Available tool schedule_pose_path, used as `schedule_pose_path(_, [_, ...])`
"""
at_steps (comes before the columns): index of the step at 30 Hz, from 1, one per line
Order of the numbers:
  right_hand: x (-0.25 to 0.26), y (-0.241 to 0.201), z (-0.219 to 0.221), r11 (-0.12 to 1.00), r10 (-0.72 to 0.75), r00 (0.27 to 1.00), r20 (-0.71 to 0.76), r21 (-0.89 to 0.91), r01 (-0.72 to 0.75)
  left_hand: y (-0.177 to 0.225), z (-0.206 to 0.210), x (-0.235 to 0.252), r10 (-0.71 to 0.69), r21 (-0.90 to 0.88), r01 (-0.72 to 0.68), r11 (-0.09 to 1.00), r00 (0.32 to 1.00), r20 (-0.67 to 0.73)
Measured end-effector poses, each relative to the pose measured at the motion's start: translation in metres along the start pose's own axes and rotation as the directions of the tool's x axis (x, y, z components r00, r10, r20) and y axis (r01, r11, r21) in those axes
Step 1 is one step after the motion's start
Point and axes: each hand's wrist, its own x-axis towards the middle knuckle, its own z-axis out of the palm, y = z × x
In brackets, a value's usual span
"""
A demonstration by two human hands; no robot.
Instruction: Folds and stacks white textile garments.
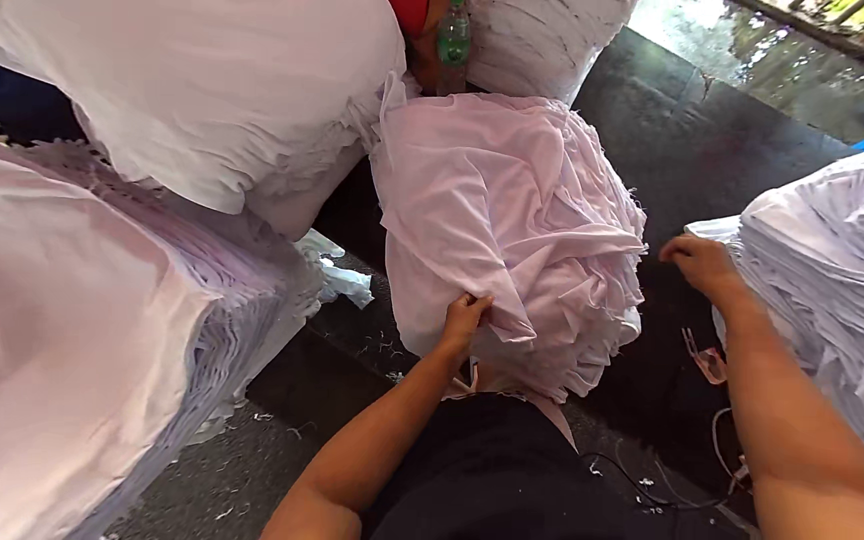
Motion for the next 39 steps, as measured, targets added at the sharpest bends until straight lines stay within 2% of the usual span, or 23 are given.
schedule_pose_path(2, [-0.016,0.010,-0.002,0.990,0.144,0.989,-0.025,0.003,-0.144,0.006,-0.004,-0.005,0.114,-0.071,-0.117,0.991,0.993,-0.037])
schedule_pose_path(3, [-0.018,0.014,0.002,0.987,0.157,0.986,-0.051,0.039,-0.155,0.012,-0.010,-0.012,0.184,-0.128,-0.189,0.974,0.982,-0.049])
schedule_pose_path(6, [-0.007,0.013,0.026,0.974,0.121,0.991,-0.063,0.201,-0.106,0.032,-0.047,-0.032,0.259,-0.358,-0.297,0.885,0.954,-0.151])
schedule_pose_path(8, [0.006,0.002,0.046,0.960,0.090,0.995,-0.052,0.269,-0.072,0.031,-0.074,-0.033,0.266,-0.383,-0.348,0.856,0.931,-0.251])
schedule_pose_path(10, [0.019,-0.008,0.061,0.954,0.095,0.993,-0.064,0.291,-0.072,0.009,-0.088,-0.034,0.253,-0.149,-0.288,0.946,0.944,-0.213])
schedule_pose_path(12, [0.027,-0.020,0.058,0.951,0.102,0.992,-0.072,0.300,-0.076,-0.014,-0.080,-0.043,0.129,0.140,-0.105,0.985,0.976,-0.177])
schedule_pose_path(14, [0.029,-0.024,0.043,0.956,0.072,0.997,-0.015,0.287,-0.065,-0.028,-0.069,-0.055,0.046,0.248,0.000,0.969,0.983,-0.179])
schedule_pose_path(15, [0.031,-0.021,0.033,0.958,0.039,0.999,0.006,0.283,-0.039,-0.031,-0.067,-0.059,0.063,0.231,-0.015,0.973,0.977,-0.202])
schedule_pose_path(17, [0.031,-0.010,0.014,0.951,-0.057,0.998,0.004,0.305,0.053,-0.021,-0.073,-0.070,0.168,0.142,-0.133,0.981,0.947,-0.275])
schedule_pose_path(19, [0.027,-0.002,-0.010,0.905,-0.163,0.985,-0.056,0.388,0.172,-0.002,-0.091,-0.079,0.305,0.021,-0.318,0.948,0.885,-0.352])
schedule_pose_path(21, [0.019,-0.004,-0.034,0.820,-0.234,0.961,-0.145,0.502,0.275,0.017,-0.114,-0.092,0.447,-0.071,-0.498,0.864,0.825,-0.346])
schedule_pose_path(23, [0.010,-0.004,-0.050,0.747,-0.263,0.939,-0.220,0.570,0.343,0.028,-0.130,-0.102,0.502,-0.083,-0.554,0.828,0.800,-0.328])
schedule_pose_path(24, [0.003,-0.002,-0.054,0.739,-0.272,0.938,-0.215,0.578,0.347,0.025,-0.135,-0.103,0.471,-0.038,-0.511,0.859,0.816,-0.335])
schedule_pose_path(25, [-0.003,0.003,-0.052,0.747,-0.272,0.946,-0.174,0.582,0.322,0.018,-0.140,-0.100,0.402,0.062,-0.408,0.911,0.844,-0.355])
schedule_pose_path(27, [-0.015,0.018,-0.033,0.781,-0.208,0.978,-0.012,0.600,0.174,-0.012,-0.152,-0.083,0.233,0.301,-0.127,0.945,0.907,-0.351])
schedule_pose_path(28, [-0.020,0.025,-0.016,0.808,-0.157,0.985,0.067,0.583,0.089,-0.028,-0.154,-0.075,0.156,0.356,-0.026,0.934,0.927,-0.342])
schedule_pose_path(30, [-0.029,0.032,0.024,0.854,-0.036,0.988,0.149,0.517,-0.047,-0.051,-0.155,-0.065,0.045,0.337,0.080,0.938,0.936,-0.348])
schedule_pose_path(32, [-0.040,0.036,0.054,0.854,0.117,0.982,0.151,0.488,-0.177,-0.065,-0.154,-0.061,-0.042,0.263,0.148,0.953,0.928,-0.371])
schedule_pose_path(35, [-0.052,0.037,0.069,0.808,0.345,0.938,-0.032,0.518,-0.279,-0.067,-0.152,-0.063,-0.114,0.165,0.178,0.970,0.934,-0.340])
schedule_pose_path(37, [-0.059,0.031,0.067,0.825,0.378,0.918,-0.120,0.493,-0.276,-0.068,-0.152,-0.063,-0.107,0.124,0.150,0.981,0.948,-0.299])
schedule_pose_path(39, [-0.060,0.023,0.071,0.859,0.336,0.938,-0.088,0.436,-0.267,-0.071,-0.153,-0.060,-0.081,0.098,0.114,0.989,0.954,-0.288])
